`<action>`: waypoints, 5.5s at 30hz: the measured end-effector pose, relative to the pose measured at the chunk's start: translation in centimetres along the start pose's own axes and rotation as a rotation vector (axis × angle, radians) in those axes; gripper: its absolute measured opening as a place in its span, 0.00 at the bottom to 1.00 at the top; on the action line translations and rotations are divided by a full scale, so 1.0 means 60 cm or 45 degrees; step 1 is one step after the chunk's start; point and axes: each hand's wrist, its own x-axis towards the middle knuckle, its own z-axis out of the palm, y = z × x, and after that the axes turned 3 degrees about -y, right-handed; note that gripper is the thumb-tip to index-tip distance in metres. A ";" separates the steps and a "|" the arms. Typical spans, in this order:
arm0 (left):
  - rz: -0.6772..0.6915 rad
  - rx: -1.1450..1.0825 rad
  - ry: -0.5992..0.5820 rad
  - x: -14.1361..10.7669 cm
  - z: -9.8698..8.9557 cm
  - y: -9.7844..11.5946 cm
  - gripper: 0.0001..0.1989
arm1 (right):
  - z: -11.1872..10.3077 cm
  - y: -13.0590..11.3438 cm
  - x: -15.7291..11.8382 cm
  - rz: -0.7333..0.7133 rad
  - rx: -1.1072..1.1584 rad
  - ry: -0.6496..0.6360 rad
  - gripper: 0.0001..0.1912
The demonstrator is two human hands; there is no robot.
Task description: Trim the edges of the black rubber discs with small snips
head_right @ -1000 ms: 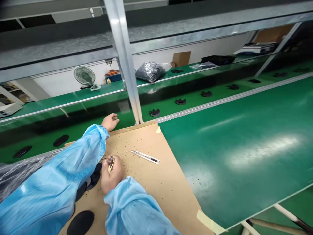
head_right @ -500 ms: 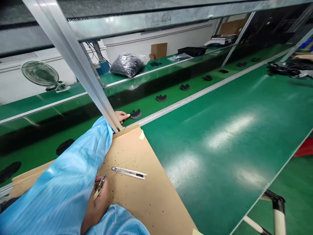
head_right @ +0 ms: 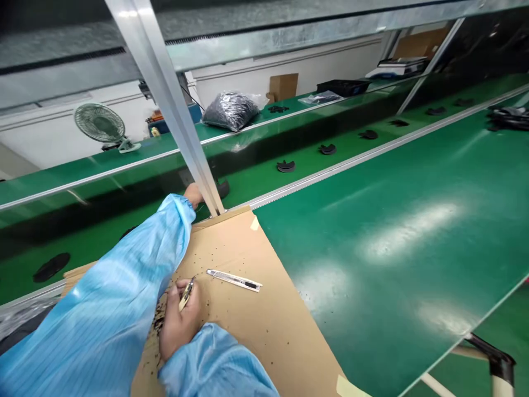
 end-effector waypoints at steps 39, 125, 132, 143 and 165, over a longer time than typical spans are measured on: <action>-0.087 -1.159 0.347 -0.671 -0.234 -0.144 0.20 | -0.016 -0.030 -0.048 -1.237 -1.140 -0.936 0.18; -0.273 -1.375 0.180 -0.674 -0.226 -0.148 0.16 | -0.013 -0.061 -0.084 -0.957 -1.535 -1.335 0.22; -0.240 -1.357 0.219 -0.672 -0.222 -0.153 0.19 | -0.010 -0.078 -0.089 -0.963 -1.648 -1.300 0.19; -0.126 -1.385 0.321 -0.668 -0.221 -0.140 0.20 | -0.020 -0.057 -0.086 -1.016 -1.345 -1.178 0.13; -0.007 -1.228 0.480 -0.667 -0.213 -0.148 0.18 | -0.022 -0.042 -0.075 -0.627 -0.543 -1.105 0.04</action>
